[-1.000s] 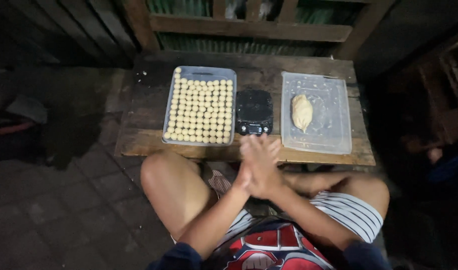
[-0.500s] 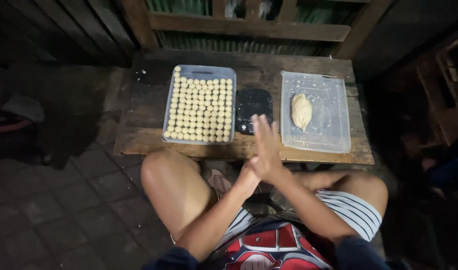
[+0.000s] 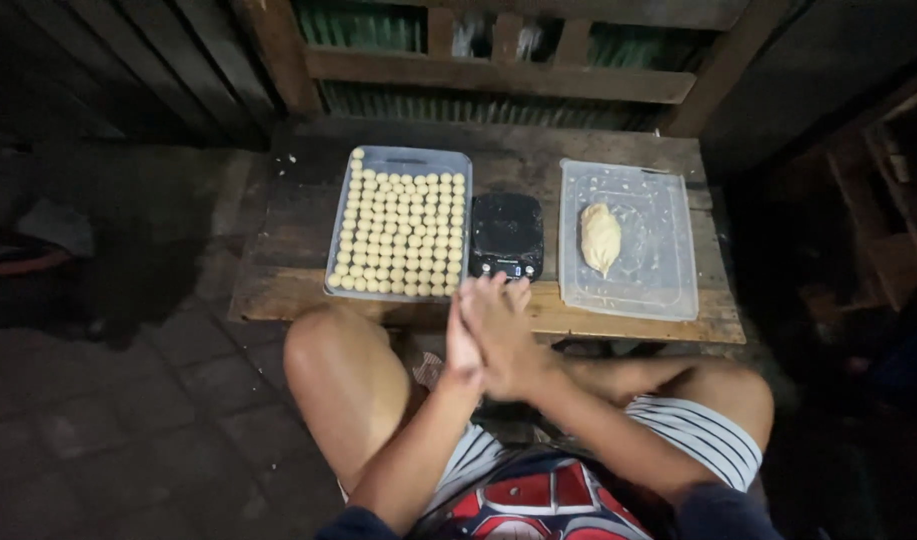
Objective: The person repeatedly pinches off small pieces of dough from a larger lump, weighs each piece on a digital scale, rolls it into a ball between their palms, and places it into a plastic tray. The process is repeated continuously throughout the clip.
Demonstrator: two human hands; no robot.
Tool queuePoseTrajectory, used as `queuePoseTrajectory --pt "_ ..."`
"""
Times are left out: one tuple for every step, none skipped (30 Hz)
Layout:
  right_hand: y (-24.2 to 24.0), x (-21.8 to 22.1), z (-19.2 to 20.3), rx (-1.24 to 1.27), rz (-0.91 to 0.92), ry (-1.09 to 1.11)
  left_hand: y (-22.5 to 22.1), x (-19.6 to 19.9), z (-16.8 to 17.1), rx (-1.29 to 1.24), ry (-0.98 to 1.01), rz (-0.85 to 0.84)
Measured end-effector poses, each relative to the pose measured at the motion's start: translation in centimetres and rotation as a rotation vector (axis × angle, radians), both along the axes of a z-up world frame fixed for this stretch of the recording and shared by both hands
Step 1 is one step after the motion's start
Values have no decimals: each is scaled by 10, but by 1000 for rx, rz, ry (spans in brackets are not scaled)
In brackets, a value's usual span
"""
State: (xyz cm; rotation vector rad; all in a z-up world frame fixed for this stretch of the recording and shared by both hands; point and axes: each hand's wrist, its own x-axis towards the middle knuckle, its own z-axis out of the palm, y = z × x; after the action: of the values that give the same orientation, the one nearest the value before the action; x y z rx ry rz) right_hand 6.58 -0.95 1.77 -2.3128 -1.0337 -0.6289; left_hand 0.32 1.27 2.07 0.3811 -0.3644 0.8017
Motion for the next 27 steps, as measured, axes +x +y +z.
queuePoseTrajectory --pt "-4 4 -13 29 -7 -8 -3 0 2 -1 13 6" --pt "-6 8 -27 61 -5 -12 -4 0 5 1 29 20" --pt "-9 12 -40 58 2 -7 4 3 2 -2 33 28" --pt "-7 14 -53 116 -2 -13 16 5 -2 12 265 -180" --pt "-6 16 -67 174 -6 -19 28 6 -4 22 498 -386" --pt "-9 13 -54 178 -2 -22 39 14 -6 26 496 -382" --pt "-12 11 -41 118 -38 -40 50 21 -7 37 835 -692" --pt "-19 9 -27 55 -77 -63 59 29 -8 47 1170 -1005" --pt "-7 -4 -14 55 -77 -71 59 30 -10 50 1164 -1004" --pt "2 -24 -3 80 36 -23 57 26 -13 54 1157 -1009" --pt "12 -43 8 105 148 26 55 22 -16 58 1150 -1015" --pt "11 -45 37 105 143 22 48 28 -16 63 1147 -1018" --pt "10 -48 67 212 225 233 41 34 -16 74 1130 -1018" --pt "11 -56 95 319 312 449 35 35 -17 81 1117 -1014" --pt "0 -41 63 320 313 450 40 30 -21 81 1119 -1012" --pt "-11 -22 33 138 161 259 44 29 -23 87 1101 -1008" --pt "-23 -1 3 -43 8 67 47 29 -25 92 1084 -1003" --pt "-18 -8 4 -43 5 63 50 31 -27 96 1080 -1006" --pt "-12 -14 5 -32 65 100 52 32 -28 106 1062 -1005" --pt "-8 -21 5 -24 124 141 54 32 -31 112 1046 -1006" --pt "-6 -29 2 -27 121 141 51 32 -33 111 1045 -1011" --pt "-4 -41 -2 32 171 168 50 28 -38 115 1035 -1011" --pt "-1 -52 -6 92 220 194 49 24 -43 119 1025 -1011" --pt "-5 -39 -14 95 221 207 43 24 -45 113 1038 -1011" --pt "-9 -25 -21 71 168 155 37 24 -46 112 1036 -1008" --pt "-12 -4 -27 47 117 91 32 31 -46 118 1025 -1001" --pt "-15 -3 -27 50 120 93 40 29 -48 119 1028 -997"
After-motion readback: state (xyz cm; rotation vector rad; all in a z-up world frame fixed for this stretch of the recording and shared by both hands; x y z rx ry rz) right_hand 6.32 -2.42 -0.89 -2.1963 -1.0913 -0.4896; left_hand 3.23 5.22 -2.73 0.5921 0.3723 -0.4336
